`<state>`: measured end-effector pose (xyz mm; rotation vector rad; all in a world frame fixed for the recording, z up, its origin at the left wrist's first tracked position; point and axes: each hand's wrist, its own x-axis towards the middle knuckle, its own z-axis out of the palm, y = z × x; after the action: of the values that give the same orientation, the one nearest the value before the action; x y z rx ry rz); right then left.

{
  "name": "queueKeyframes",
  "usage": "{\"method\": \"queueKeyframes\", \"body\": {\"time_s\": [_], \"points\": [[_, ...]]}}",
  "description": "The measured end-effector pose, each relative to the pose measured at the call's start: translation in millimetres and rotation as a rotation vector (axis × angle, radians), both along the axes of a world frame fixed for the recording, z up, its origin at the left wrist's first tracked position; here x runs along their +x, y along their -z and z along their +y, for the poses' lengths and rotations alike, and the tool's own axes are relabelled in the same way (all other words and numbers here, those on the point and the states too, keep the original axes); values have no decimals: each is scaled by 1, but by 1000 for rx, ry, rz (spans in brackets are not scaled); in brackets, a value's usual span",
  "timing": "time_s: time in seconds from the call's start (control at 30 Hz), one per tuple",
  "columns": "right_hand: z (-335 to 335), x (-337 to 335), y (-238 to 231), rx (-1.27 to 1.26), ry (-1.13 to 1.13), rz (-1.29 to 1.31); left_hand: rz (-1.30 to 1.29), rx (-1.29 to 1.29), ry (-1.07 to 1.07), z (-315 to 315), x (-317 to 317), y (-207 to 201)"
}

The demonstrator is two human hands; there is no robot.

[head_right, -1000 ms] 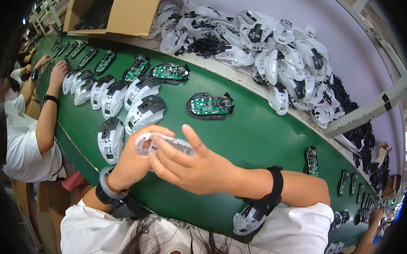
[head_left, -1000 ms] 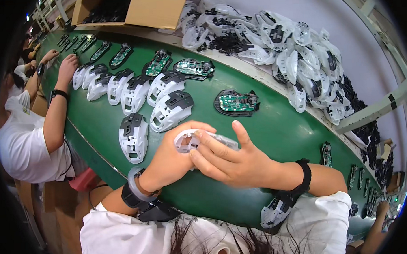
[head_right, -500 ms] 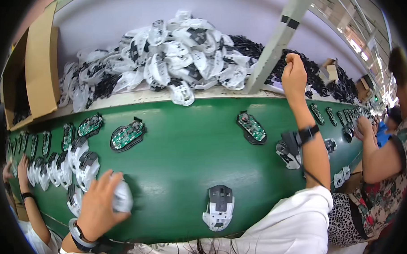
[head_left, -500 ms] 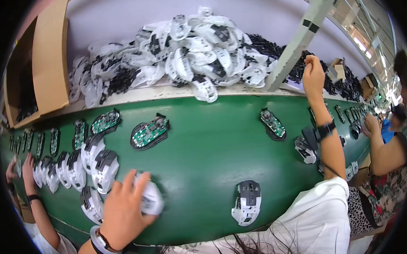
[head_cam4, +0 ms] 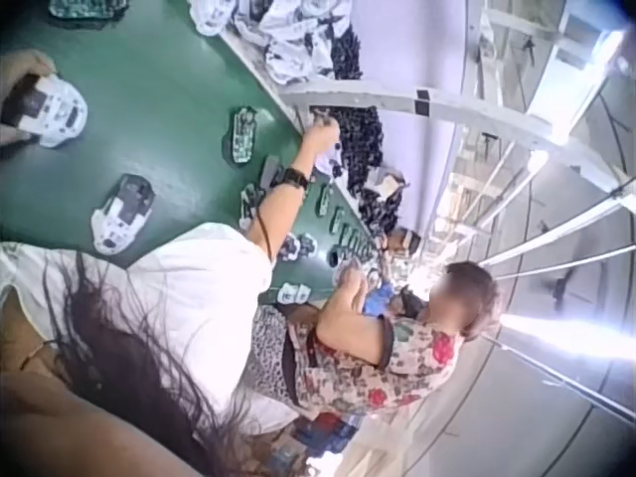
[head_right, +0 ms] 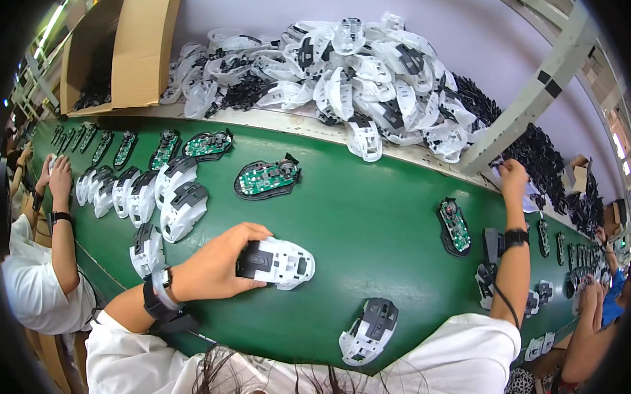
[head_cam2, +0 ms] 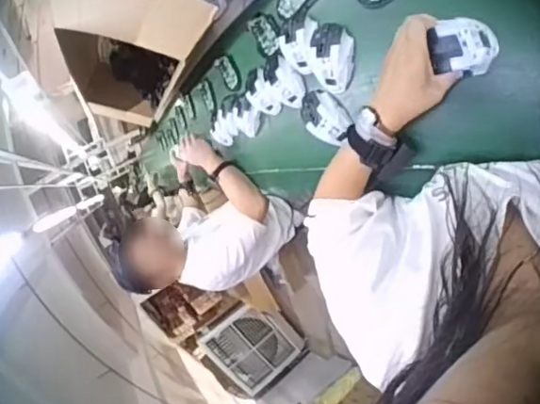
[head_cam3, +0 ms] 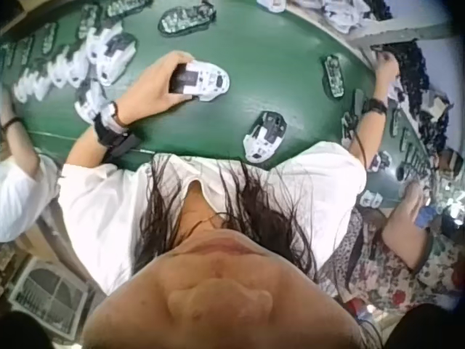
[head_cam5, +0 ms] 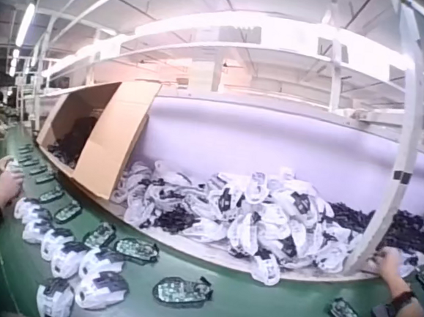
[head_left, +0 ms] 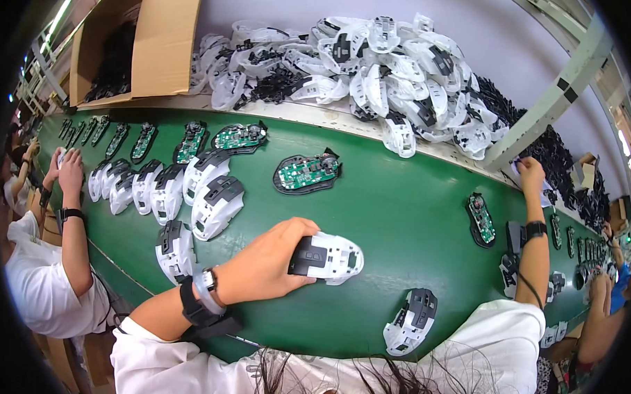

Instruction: The person assembles electronic devices by inserting small black components into white plastic casings on a green workbench. They repeatedly pick up a casing, insert a component, and place the assembled unit aside, while other workers perform similar tasks nearby.

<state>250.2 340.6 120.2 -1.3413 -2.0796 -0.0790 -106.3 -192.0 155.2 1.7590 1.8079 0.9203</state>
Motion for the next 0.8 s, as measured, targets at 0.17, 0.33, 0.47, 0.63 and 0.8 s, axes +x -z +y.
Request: {"method": "queueKeyframes", "body": {"time_s": [0.17, 0.33, 0.47, 0.63, 0.8], "points": [[-56, 9, -62, 193, 46, -81, -400, -115, -304, -14, -2, -26], [-273, -138, -119, -421, -807, 468, -496, 35, -331, -21, 4, -17], [-364, -220, -115, -510, -1352, 100, -412, 190, -339, -22, 3, -18], [-389, -257, -100, -751, -1322, 65, -266, 336, -367, -23, -10, -6], [-382, -258, -88, -479, -1377, 19, -249, 367, -407, -29, -19, 4]]}}
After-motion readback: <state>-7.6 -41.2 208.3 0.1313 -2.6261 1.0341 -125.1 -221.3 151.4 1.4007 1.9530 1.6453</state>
